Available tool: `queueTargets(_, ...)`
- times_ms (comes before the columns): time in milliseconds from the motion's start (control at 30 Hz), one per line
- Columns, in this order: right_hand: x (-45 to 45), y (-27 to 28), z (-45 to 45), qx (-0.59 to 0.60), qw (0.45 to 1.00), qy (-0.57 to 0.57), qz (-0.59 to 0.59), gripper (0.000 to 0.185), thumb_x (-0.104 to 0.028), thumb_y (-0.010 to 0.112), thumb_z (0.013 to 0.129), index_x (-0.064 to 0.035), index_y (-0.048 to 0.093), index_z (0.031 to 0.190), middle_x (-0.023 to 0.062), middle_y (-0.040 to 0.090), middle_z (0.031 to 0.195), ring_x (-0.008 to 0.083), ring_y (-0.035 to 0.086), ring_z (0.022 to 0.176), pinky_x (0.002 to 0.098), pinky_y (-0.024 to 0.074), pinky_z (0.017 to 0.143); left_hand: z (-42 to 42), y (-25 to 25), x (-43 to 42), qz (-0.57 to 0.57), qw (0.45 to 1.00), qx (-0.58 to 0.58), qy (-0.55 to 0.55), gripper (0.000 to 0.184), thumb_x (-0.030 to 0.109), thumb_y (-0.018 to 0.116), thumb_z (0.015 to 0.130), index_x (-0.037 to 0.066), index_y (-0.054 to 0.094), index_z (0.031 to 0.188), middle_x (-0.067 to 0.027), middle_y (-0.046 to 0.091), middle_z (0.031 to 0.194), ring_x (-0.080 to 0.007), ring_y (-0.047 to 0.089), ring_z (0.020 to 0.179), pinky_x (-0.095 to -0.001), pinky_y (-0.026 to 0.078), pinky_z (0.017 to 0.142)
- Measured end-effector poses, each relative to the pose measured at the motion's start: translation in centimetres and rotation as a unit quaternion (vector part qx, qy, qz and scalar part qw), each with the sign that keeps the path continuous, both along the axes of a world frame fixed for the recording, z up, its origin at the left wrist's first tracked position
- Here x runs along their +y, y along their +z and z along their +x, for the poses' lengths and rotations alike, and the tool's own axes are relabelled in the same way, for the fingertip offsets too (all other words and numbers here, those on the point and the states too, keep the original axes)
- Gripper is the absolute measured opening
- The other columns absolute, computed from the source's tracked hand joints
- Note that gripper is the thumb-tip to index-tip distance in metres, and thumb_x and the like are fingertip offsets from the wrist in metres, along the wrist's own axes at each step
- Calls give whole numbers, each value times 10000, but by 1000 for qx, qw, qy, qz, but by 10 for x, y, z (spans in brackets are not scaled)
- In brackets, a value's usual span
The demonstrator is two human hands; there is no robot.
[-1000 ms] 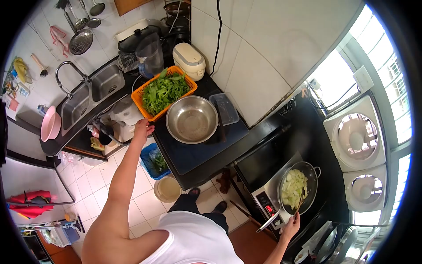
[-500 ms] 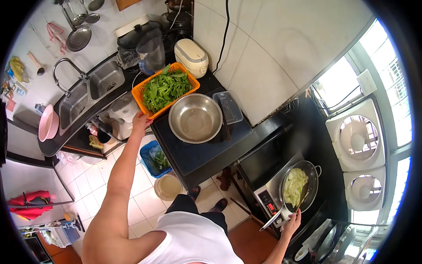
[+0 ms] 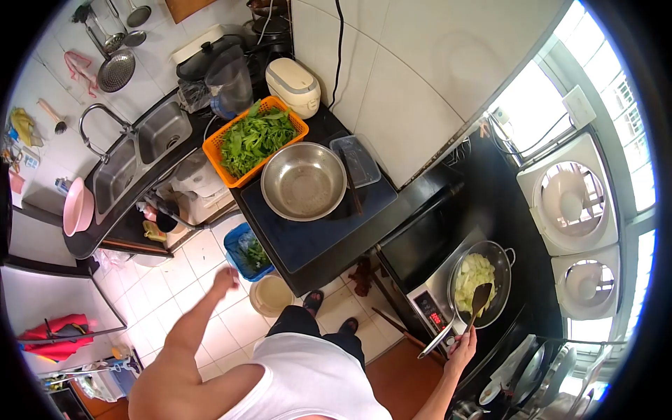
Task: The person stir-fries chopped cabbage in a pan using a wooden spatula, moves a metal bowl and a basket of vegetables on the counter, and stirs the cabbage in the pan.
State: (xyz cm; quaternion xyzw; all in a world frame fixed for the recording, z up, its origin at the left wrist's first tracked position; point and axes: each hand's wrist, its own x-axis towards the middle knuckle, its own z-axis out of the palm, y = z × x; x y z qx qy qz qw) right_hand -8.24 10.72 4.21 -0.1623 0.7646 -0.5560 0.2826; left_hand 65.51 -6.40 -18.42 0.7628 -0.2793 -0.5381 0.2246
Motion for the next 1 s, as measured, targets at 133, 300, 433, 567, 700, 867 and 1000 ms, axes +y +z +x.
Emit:
queueTargets(133,-3,10,0,-22,1000,-5,13,442,-210,527,1110,-48,508,1521,-15,586,780,27,449,471,189,295,375,-26,-6,140,145,982,113,51,157,123,593,993,36,663,1102,-109,695,916,-240,691,627,-377,612,549)
queueTargets(300,5,6,-23,-21,999,-13,26,402,-179,546,1078,-58,596,1458,-62,522,726,32,391,462,207,259,380,-71,24,198,236,965,114,7,224,159,623,988,41,639,1178,-139,700,992,-277,724,714,-407,622,595)
queueTargets(433,25,-4,-51,59,996,4,63,403,-85,555,1028,-54,653,1417,-75,530,765,20,426,605,210,338,521,-76,25,168,149,978,149,2,312,199,601,994,71,604,1279,-118,690,1012,-253,714,725,-382,610,630)
queueTargets(567,40,-16,-75,246,964,37,98,372,-115,656,996,-59,697,1362,-10,633,814,73,556,731,260,478,668,-96,52,114,72,992,102,2,339,241,602,1019,78,592,1316,-120,674,1059,-215,675,745,-341,595,628)
queueTargets(700,42,11,-77,369,908,112,164,350,-124,665,957,-2,712,1281,209,766,1133,297,749,997,376,570,892,-133,79,95,58,995,79,-28,333,242,630,1016,84,600,1308,-114,673,1064,-207,670,764,-327,594,648)
queueTargets(867,49,-3,-77,399,882,151,198,307,-165,638,966,-141,743,1254,175,701,945,409,703,888,514,571,789,-186,90,122,78,990,97,-72,297,248,631,1023,85,612,1271,-99,674,1044,-203,678,772,-326,601,656)
queueTargets(1000,45,-8,-92,385,873,176,240,344,-126,593,968,-160,734,1280,193,716,1014,425,711,909,537,575,800,-224,99,156,115,980,98,-131,264,224,595,1041,84,604,1264,-94,674,1040,-211,693,773,-323,616,645)
